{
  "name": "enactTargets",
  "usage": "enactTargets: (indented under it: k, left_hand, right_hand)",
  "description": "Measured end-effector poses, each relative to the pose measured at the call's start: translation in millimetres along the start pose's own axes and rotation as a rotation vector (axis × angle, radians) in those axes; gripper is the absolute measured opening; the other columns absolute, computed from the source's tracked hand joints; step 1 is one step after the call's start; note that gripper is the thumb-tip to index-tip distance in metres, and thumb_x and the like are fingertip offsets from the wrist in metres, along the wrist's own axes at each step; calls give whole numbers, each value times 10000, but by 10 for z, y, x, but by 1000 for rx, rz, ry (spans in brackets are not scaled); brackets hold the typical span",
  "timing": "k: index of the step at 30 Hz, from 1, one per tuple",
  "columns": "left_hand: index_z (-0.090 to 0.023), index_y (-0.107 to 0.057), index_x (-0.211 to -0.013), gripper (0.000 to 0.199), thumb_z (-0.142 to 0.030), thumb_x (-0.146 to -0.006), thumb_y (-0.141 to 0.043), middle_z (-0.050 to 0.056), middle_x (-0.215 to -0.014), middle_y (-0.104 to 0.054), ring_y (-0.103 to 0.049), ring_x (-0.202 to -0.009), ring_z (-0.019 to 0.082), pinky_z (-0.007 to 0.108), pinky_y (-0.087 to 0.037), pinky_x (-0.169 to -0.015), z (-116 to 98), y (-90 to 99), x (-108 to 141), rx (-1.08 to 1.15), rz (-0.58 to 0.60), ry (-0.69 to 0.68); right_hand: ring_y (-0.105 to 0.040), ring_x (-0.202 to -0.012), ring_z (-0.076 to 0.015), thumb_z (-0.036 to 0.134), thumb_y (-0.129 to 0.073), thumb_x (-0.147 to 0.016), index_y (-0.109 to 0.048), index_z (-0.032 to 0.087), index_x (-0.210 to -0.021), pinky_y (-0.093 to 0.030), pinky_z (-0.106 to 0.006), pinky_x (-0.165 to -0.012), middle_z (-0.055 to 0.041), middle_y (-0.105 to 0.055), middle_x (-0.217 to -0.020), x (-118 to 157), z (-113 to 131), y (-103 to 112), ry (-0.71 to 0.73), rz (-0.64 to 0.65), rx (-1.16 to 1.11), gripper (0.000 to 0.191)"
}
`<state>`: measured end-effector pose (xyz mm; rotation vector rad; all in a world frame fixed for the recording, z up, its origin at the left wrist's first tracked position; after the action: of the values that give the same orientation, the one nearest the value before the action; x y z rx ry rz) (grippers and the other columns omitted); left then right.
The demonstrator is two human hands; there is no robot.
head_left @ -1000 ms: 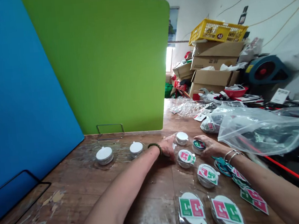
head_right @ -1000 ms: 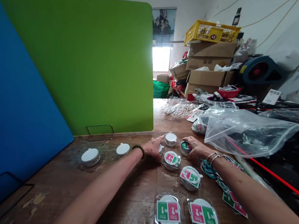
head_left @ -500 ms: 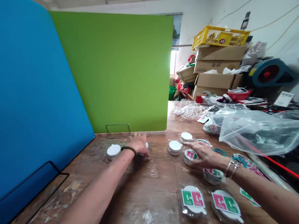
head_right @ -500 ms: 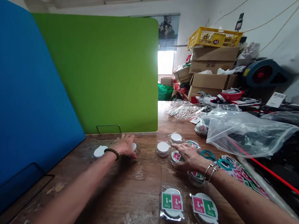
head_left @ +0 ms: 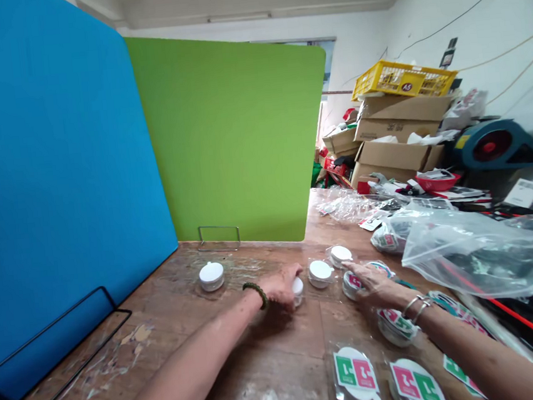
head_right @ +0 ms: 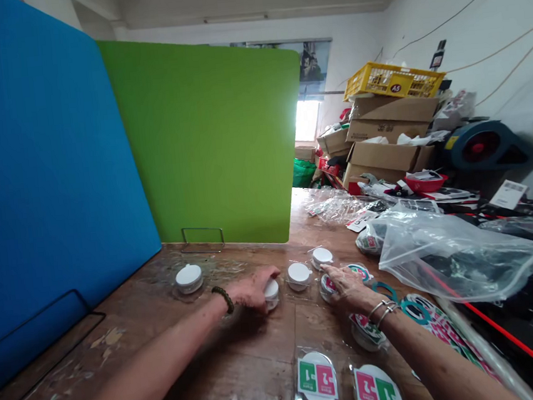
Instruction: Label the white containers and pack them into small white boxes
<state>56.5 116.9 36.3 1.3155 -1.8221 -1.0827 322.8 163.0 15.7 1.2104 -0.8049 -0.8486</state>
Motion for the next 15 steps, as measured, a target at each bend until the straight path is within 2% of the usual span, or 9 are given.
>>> enactTargets:
  k: [3,6,8,10,11,12,13,15]
  left_hand:
    - [-241,-549,-1221,828,-193,-449,-843,78,-1225,-617,-615,-1092,279,336,-525,-889,-167,-222,58,53,78,-123]
    - [-207,-511,-1280,889,-207,-460,-854,133,-1334,-503,-538,-1206,321,418,-487,-1006,-359,-464,74,140,15,-237]
    - [-209,-475,-1339,985,-250,-445,-887,142,-1383,-444,-500,-1255,327,438,-466,-1049,-438,-518,92,204,-41,-331]
    - [-232,-440,-1390,1020,-279,-475,-889,123,-1412,-430,-469,-1298,303,421,-434,-1095,-386,-391,169,202,-131,-369]
    - [-240,-442,-1394,977,-283,-518,-871,112,-1424,-431,-454,-1313,289,412,-410,-1117,-288,-250,240,167,-213,-321]
    - [-250,-472,-1371,893,-265,-559,-844,97,-1428,-439,-441,-1321,278,404,-388,-1132,-136,-71,335,89,-319,-211]
    - [-279,-514,-1321,779,-215,-597,-793,67,-1422,-453,-435,-1325,266,399,-366,-1144,78,139,458,-3,-470,11]
    - [-209,-558,-1247,623,-159,-645,-711,137,-1387,-461,-401,-1333,359,565,-284,-1151,512,479,710,-31,-571,229]
  right_hand:
    - [-450,-1348,-316,214,-565,-729,-378,132,-1517,-353,-415,-1102,-157,-467,-1489,-32,15,-14,30,5,-5,814]
    - [-434,-1374,-299,228,-557,-720,-386,91,-1502,-341,-407,-1137,-168,-454,-1497,-34,4,-31,119,-20,-3,812]
    - [-431,-1380,-300,216,-548,-706,-411,56,-1476,-337,-417,-1151,-187,-456,-1492,5,-27,-23,172,-92,0,798]
    - [-439,-1374,-319,224,-544,-715,-448,52,-1447,-359,-457,-1141,-199,-469,-1477,102,-71,25,202,-196,-10,758]
    - [-450,-1364,-327,241,-539,-736,-468,70,-1433,-380,-480,-1125,-195,-484,-1466,185,-89,69,215,-250,-22,721]
    - [-467,-1350,-332,265,-533,-767,-488,95,-1419,-403,-499,-1106,-186,-503,-1451,296,-96,126,231,-304,-36,676]
    - [-485,-1333,-334,295,-526,-802,-502,124,-1408,-424,-511,-1088,-174,-523,-1436,435,-89,191,248,-351,-49,630]
    - [-513,-1307,-322,350,-508,-871,-515,181,-1395,-458,-512,-1061,-143,-551,-1412,781,-26,325,275,-419,-70,551]
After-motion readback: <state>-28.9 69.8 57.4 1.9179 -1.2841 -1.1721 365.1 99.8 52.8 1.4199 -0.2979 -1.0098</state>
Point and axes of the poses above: each hand's wrist, its own x-axis away from the middle knuckle, its own y-axis out of the back of the hand, z = x × y, the point moved 3 cm from there along -x, towards the middle knuckle
